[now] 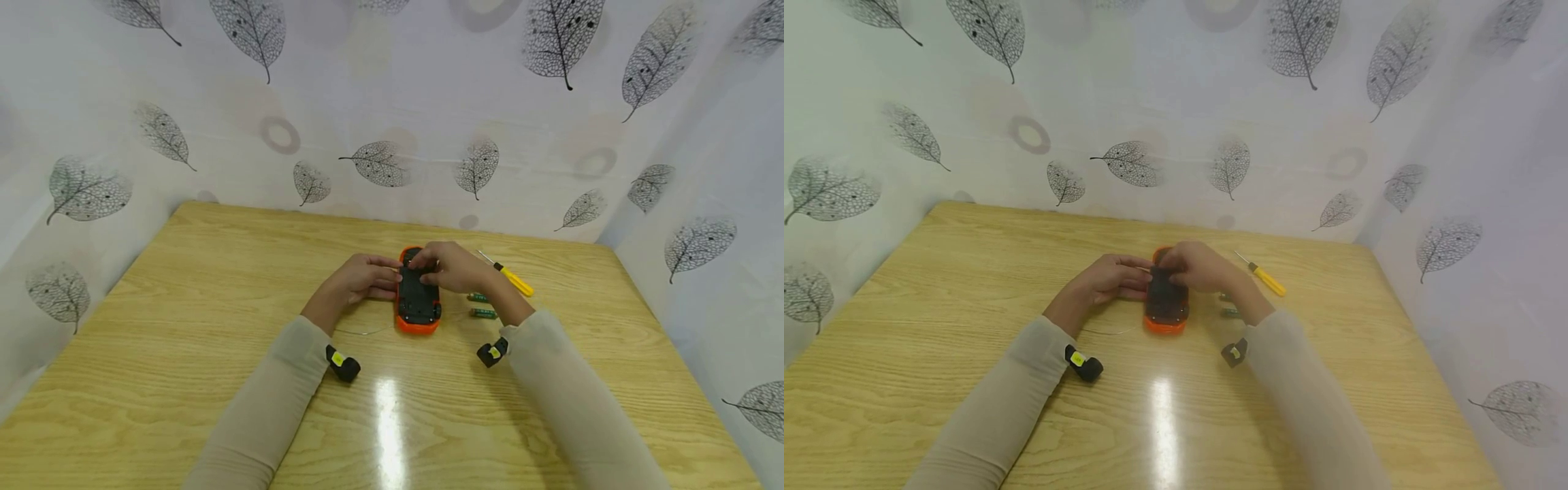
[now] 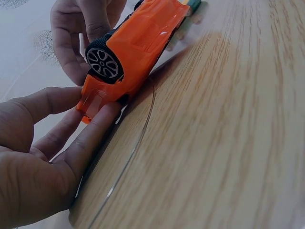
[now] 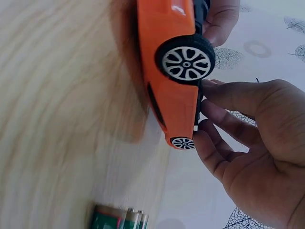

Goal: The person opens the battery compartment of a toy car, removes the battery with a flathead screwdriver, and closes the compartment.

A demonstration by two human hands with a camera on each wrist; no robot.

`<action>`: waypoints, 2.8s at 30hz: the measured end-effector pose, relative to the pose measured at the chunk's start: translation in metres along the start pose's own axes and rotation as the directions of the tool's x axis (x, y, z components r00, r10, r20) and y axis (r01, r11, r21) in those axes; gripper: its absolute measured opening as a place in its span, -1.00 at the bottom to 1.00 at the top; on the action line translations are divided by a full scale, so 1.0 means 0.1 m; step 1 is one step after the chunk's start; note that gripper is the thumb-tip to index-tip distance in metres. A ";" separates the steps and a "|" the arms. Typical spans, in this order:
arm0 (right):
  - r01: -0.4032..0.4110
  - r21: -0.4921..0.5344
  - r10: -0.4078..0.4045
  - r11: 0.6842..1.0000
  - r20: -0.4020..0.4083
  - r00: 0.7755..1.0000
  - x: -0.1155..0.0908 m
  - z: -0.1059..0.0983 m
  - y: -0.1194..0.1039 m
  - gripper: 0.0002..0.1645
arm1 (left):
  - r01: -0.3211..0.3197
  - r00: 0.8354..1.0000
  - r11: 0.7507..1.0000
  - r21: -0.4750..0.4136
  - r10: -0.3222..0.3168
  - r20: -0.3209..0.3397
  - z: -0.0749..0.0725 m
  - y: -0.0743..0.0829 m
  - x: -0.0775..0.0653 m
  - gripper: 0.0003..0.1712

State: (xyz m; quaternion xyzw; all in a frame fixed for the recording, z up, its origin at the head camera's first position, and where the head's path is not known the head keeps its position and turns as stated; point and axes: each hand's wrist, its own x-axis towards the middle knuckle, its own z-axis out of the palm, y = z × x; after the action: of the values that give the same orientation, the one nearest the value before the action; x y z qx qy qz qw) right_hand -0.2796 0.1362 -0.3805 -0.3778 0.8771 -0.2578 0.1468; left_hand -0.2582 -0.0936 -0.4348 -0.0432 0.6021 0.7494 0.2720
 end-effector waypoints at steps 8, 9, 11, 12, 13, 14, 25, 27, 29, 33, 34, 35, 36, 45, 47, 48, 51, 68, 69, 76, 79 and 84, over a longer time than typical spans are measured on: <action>0.077 -0.122 -0.087 0.990 -0.081 0.993 -0.16 0.04 0.06 -0.73 | 0.002 1.000 1.000 -0.001 -0.002 0.006 0.00 0.00 0.00 -0.52; 0.079 -0.135 -0.091 0.988 -0.086 0.992 -0.18 0.05 0.06 -0.74 | 0.001 1.000 1.000 -0.001 -0.001 0.007 0.00 0.00 0.00 -0.52; 0.091 -0.156 -0.106 0.984 -0.095 0.990 -0.21 0.07 0.07 -0.75 | -0.002 1.000 1.000 0.001 0.002 0.009 -0.01 0.00 0.00 -0.51; 0.096 -0.173 -0.114 0.980 -0.097 0.989 -0.22 0.08 0.08 -0.76 | -0.002 1.000 1.000 0.001 0.002 0.009 -0.01 0.00 0.00 -0.51; 0.104 -0.184 -0.123 0.977 -0.099 0.987 -0.24 0.09 0.08 -0.76 | -0.003 1.000 1.000 0.002 0.003 0.008 -0.01 0.00 0.00 -0.51; 0.112 -0.194 -0.134 0.975 -0.102 0.986 -0.25 0.11 0.08 -0.76 | -0.002 1.000 1.000 0.002 0.002 0.008 -0.01 0.00 0.00 -0.51; 0.240 -0.324 -0.298 0.915 -0.145 0.943 -0.35 0.25 0.12 -0.78 | -0.002 1.000 1.000 0.001 0.002 0.004 0.01 0.00 0.00 -0.52; 0.249 -0.339 -0.313 0.907 -0.150 0.938 -0.36 0.27 0.13 -0.77 | -0.002 1.000 1.000 0.001 0.002 0.005 0.01 0.01 0.00 -0.53; 0.251 -0.352 -0.319 0.902 -0.151 0.936 -0.36 0.28 0.14 -0.76 | -0.002 1.000 1.000 0.002 0.002 0.004 0.01 0.01 -0.01 -0.53; 0.249 -0.353 -0.315 0.902 -0.142 0.938 -0.36 0.30 0.14 -0.75 | 0.001 1.000 1.000 -0.002 -0.001 0.000 0.01 0.01 0.00 -0.53; 0.246 -0.352 -0.311 0.903 -0.140 0.940 -0.36 0.30 0.14 -0.75 | 0.002 1.000 1.000 -0.003 -0.002 -0.001 0.01 0.01 0.00 -0.53; 0.244 -0.350 -0.307 0.905 -0.138 0.942 -0.36 0.30 0.14 -0.75 | 0.003 1.000 1.000 -0.004 -0.003 -0.002 0.01 0.01 0.00 -0.53; 0.241 -0.346 -0.303 0.907 -0.137 0.943 -0.36 0.30 0.14 -0.75 | 0.004 1.000 1.000 -0.006 -0.004 -0.003 0.01 0.01 0.00 -0.53; 0.241 -0.327 -0.301 0.914 -0.144 0.943 -0.34 0.30 0.13 -0.76 | 0.004 1.000 1.000 -0.005 -0.004 -0.003 0.01 0.01 -0.01 -0.54; 0.242 -0.326 -0.303 0.914 -0.148 0.942 -0.34 0.30 0.13 -0.76 | 0.003 1.000 1.000 -0.003 -0.003 -0.004 0.01 0.02 -0.01 -0.54; 0.243 -0.325 -0.304 0.914 -0.150 0.941 -0.34 0.29 0.13 -0.77 | 0.003 1.000 1.000 -0.003 -0.003 -0.005 0.01 0.02 -0.01 -0.54; 0.245 -0.323 -0.306 0.914 -0.152 0.940 -0.34 0.29 0.13 -0.78 | 0.003 1.000 1.000 -0.001 -0.003 -0.004 0.01 0.02 -0.02 -0.53; 0.212 -0.314 -0.261 0.925 -0.121 0.958 -0.36 0.28 0.14 -0.76 | -0.001 1.000 1.000 0.002 0.001 -0.005 0.03 0.01 -0.01 -0.52; 0.212 -0.316 -0.260 0.925 -0.118 0.958 -0.36 0.28 0.14 -0.76 | -0.002 1.000 1.000 0.001 0.002 -0.005 0.02 0.01 -0.01 -0.52; 0.210 -0.334 -0.256 0.919 -0.103 0.961 -0.39 0.26 0.09 -0.72 | -0.002 1.000 1.000 0.014 0.002 -0.011 0.03 0.00 -0.02 -0.52; 0.211 -0.331 -0.259 0.920 -0.105 0.960 -0.41 0.24 0.08 -0.71 | -0.003 1.000 1.000 0.021 0.004 -0.014 0.03 0.00 -0.02 -0.52; 0.223 -0.326 -0.274 0.919 -0.120 0.954 -0.45 0.24 0.05 -0.72 | -0.005 1.000 1.000 0.024 0.005 -0.015 0.03 0.00 -0.01 -0.52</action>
State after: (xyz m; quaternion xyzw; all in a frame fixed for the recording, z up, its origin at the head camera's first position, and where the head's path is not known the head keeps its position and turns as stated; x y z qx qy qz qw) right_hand -0.2416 0.1648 -0.4000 -0.4822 0.8603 -0.1642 -0.0204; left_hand -0.2564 -0.0915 -0.4337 -0.0442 0.6131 0.7425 0.2661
